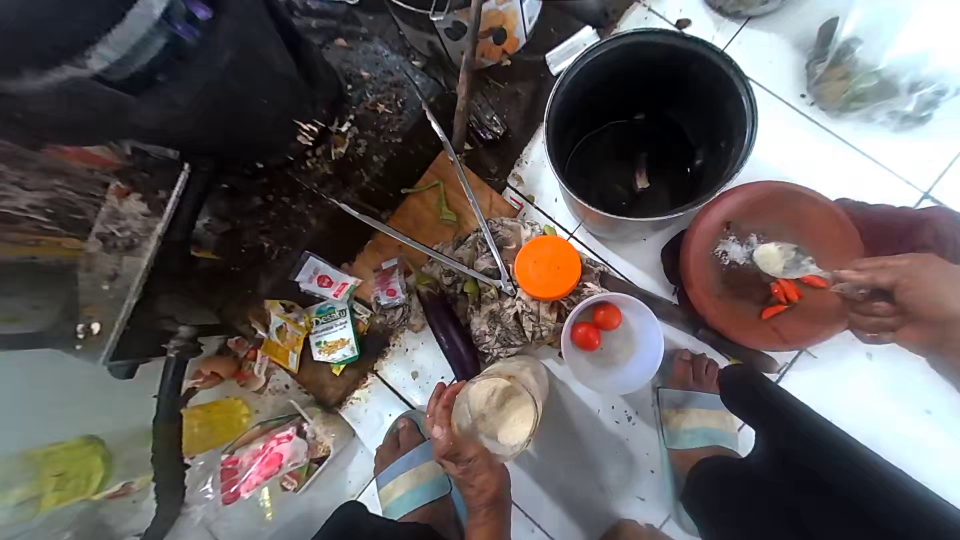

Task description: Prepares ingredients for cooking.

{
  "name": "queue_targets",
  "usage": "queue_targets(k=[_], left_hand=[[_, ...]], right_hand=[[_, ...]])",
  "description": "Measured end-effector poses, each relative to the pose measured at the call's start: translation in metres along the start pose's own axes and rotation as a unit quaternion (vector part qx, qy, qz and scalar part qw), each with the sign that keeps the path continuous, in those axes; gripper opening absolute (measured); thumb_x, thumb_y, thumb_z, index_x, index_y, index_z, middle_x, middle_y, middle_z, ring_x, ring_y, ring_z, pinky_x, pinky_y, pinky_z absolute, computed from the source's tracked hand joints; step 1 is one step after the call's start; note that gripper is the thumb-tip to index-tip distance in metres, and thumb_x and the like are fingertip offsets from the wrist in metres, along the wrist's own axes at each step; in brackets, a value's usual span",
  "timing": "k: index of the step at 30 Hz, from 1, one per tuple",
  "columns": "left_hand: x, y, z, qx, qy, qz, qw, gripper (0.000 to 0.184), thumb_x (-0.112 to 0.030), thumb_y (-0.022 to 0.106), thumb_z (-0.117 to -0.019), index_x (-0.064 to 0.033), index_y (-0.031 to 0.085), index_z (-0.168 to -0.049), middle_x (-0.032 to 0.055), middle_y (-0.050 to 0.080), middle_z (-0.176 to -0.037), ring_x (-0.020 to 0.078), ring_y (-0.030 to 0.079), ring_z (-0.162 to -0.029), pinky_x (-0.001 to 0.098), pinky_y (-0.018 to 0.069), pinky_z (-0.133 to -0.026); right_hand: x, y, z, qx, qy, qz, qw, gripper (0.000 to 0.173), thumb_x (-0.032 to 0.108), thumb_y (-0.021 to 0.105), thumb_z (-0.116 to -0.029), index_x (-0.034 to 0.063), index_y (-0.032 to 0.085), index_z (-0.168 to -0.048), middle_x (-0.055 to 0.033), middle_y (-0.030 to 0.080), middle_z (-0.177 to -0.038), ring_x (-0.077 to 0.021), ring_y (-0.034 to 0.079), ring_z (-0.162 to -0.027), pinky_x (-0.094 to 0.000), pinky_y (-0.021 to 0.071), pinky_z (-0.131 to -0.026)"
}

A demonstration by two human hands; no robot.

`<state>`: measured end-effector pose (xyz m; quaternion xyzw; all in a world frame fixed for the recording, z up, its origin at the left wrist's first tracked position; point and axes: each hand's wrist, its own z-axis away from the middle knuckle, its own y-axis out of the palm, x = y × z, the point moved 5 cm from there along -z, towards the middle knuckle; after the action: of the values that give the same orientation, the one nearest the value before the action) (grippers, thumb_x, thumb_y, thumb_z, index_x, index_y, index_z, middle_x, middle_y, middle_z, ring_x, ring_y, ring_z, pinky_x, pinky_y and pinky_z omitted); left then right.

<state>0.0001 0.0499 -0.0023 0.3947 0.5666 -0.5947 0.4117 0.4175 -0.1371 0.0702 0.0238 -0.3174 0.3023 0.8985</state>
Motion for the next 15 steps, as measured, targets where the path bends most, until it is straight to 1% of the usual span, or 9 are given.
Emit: queue_targets(k=[1, 4, 7, 9, 10, 11, 12, 13, 15], left_hand=[[0.0, 0.0, 0.0, -0.004, -0.007, 0.003, 1.0, 0.088, -0.06, 0.025, -0.1026, 0.0208, 0.043, -0.135, 0.0326, 0.046, -0.145, 0.0247, 0.045, -0.14, 0.0325, 0.0353, -0.116], [0.0, 0.001, -0.001, -0.009, -0.013, 0.013, 1.0, 0.082, -0.053, 0.024, -0.104, 0.0213, 0.043, -0.133, 0.0312, 0.049, -0.141, 0.0199, 0.049, -0.136, 0.0295, 0.0379, -0.114], [-0.003, 0.001, 0.0, -0.014, -0.015, 0.02, 1.0, 0.079, -0.051, 0.026, -0.1041, 0.0214, 0.044, -0.132, 0.0288, 0.05, -0.139, 0.0165, 0.05, -0.133, 0.0271, 0.0382, -0.113], [-0.004, 0.002, 0.0, -0.022, -0.017, 0.026, 0.999, 0.075, -0.046, 0.027, -0.1041, 0.0217, 0.044, -0.13, 0.0278, 0.053, -0.137, 0.0152, 0.051, -0.131, 0.026, 0.0392, -0.111], [-0.005, 0.002, 0.0, -0.025, -0.018, 0.029, 0.999, 0.075, -0.046, 0.028, -0.1036, 0.022, 0.045, -0.129, 0.0281, 0.053, -0.136, 0.0156, 0.051, -0.132, 0.0263, 0.0391, -0.111], [-0.006, 0.002, 0.0, -0.028, -0.02, 0.028, 0.999, 0.076, -0.048, 0.03, -0.1028, 0.0224, 0.046, -0.127, 0.0285, 0.052, -0.136, 0.016, 0.051, -0.132, 0.0263, 0.0392, -0.111], [-0.006, 0.002, 0.001, -0.027, -0.021, 0.024, 0.999, 0.079, -0.05, 0.03, -0.1028, 0.0228, 0.046, -0.128, 0.0296, 0.052, -0.137, 0.0169, 0.05, -0.133, 0.0268, 0.039, -0.112], [-0.005, 0.002, 0.001, -0.025, -0.022, 0.02, 0.999, 0.08, -0.051, 0.029, -0.1029, 0.0229, 0.045, -0.129, 0.0309, 0.05, -0.139, 0.0184, 0.049, -0.135, 0.0278, 0.0381, -0.113], [-0.001, 0.002, 0.0, -0.019, -0.03, 0.019, 0.999, 0.078, -0.049, 0.027, -0.1033, 0.0216, 0.044, -0.132, 0.0308, 0.048, -0.142, 0.0199, 0.048, -0.136, 0.029, 0.0371, -0.114]], right_hand=[[-0.02, -0.03, -0.038, 0.132, -0.046, -0.016, 0.99, 0.032, 0.013, 0.034, -0.1101, 0.0057, 0.056, -0.089, 0.0061, 0.035, -0.052, 0.001, 0.03, -0.038, -0.0134, 0.0287, -0.037], [-0.032, -0.037, -0.057, -0.051, 0.004, 0.045, 0.998, 0.028, 0.024, 0.046, -0.1074, 0.0144, 0.06, -0.084, 0.007, 0.03, -0.048, -0.0013, 0.023, -0.035, -0.0178, 0.0237, -0.033], [-0.032, -0.032, -0.058, -0.093, -0.027, 0.106, 0.99, 0.024, 0.021, 0.049, -0.1076, 0.0128, 0.062, -0.09, 0.0071, 0.03, -0.049, -0.0013, 0.022, -0.035, -0.0174, 0.0223, -0.034], [-0.032, -0.035, -0.065, -0.132, -0.092, 0.205, 0.966, 0.02, 0.019, 0.053, -0.106, 0.0078, 0.069, -0.098, 0.0037, 0.038, -0.057, -0.0035, 0.026, -0.04, -0.021, 0.0255, -0.038], [-0.03, -0.037, -0.067, -0.151, -0.126, 0.27, 0.943, 0.02, 0.018, 0.056, -0.1047, 0.0053, 0.071, -0.1, -0.0011, 0.045, -0.064, -0.0081, 0.033, -0.047, -0.0277, 0.0314, -0.045], [-0.027, -0.037, -0.068, -0.163, -0.161, 0.32, 0.919, 0.02, 0.016, 0.059, -0.1038, 0.0008, 0.071, -0.099, -0.0107, 0.055, -0.074, -0.0179, 0.044, -0.059, -0.0406, 0.0388, -0.055], [-0.024, -0.036, -0.065, -0.166, -0.194, 0.355, 0.899, 0.021, 0.012, 0.06, -0.1031, -0.0049, 0.072, -0.099, -0.0234, 0.064, -0.087, -0.0323, 0.057, -0.075, -0.0566, 0.0442, -0.07], [-0.022, -0.034, -0.063, -0.164, -0.222, 0.383, 0.882, 0.021, 0.009, 0.06, -0.1026, -0.0084, 0.072, -0.1, -0.031, 0.067, -0.097, -0.0439, 0.063, -0.092, -0.0667, 0.0443, -0.083], [-0.023, -0.033, -0.06, -0.159, -0.251, 0.403, 0.866, 0.02, 0.005, 0.059, -0.1018, -0.0106, 0.072, -0.098, -0.0341, 0.067, -0.101, -0.0492, 0.063, -0.1, -0.0705, 0.0422, -0.088]])
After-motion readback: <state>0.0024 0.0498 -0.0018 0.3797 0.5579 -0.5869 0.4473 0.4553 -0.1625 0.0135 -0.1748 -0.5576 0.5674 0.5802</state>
